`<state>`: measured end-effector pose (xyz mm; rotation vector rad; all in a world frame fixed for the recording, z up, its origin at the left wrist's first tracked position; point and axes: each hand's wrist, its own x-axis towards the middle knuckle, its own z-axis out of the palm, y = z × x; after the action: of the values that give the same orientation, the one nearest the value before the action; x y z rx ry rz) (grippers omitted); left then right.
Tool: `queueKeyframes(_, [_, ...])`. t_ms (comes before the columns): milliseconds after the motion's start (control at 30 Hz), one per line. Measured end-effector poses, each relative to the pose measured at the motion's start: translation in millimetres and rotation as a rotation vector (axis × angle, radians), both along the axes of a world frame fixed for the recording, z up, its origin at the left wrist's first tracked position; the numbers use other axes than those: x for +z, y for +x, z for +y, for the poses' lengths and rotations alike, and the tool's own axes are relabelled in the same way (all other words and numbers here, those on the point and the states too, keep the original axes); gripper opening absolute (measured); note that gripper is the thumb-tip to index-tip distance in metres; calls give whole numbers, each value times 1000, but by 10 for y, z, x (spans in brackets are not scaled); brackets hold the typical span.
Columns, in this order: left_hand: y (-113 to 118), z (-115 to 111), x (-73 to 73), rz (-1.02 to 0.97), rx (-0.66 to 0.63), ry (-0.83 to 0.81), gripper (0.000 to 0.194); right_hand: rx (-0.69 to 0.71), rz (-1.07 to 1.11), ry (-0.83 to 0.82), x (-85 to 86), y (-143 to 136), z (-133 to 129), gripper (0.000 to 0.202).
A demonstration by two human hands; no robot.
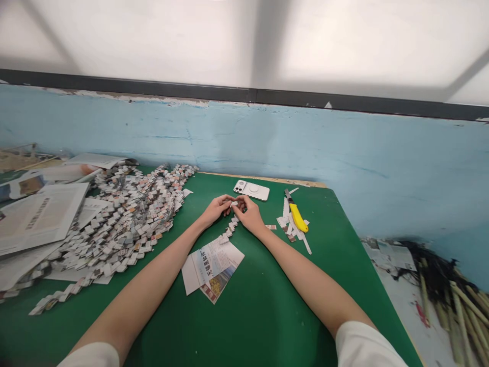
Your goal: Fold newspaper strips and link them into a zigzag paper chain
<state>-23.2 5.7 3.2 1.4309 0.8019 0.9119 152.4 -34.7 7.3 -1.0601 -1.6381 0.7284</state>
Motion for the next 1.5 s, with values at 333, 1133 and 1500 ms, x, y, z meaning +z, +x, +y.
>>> queueKeyframes(333, [6,-19,10,-42,23,1,41,33,-3,-70,-48,36,30,32])
queueKeyframes(1133, [-20,-83,112,70,-11,92,45,10,-210,-20,43,16,-38,34])
queueKeyframes(1500, [-1,-103,111,69,-49,101,44,50,-87,-95,-10,60,31,47])
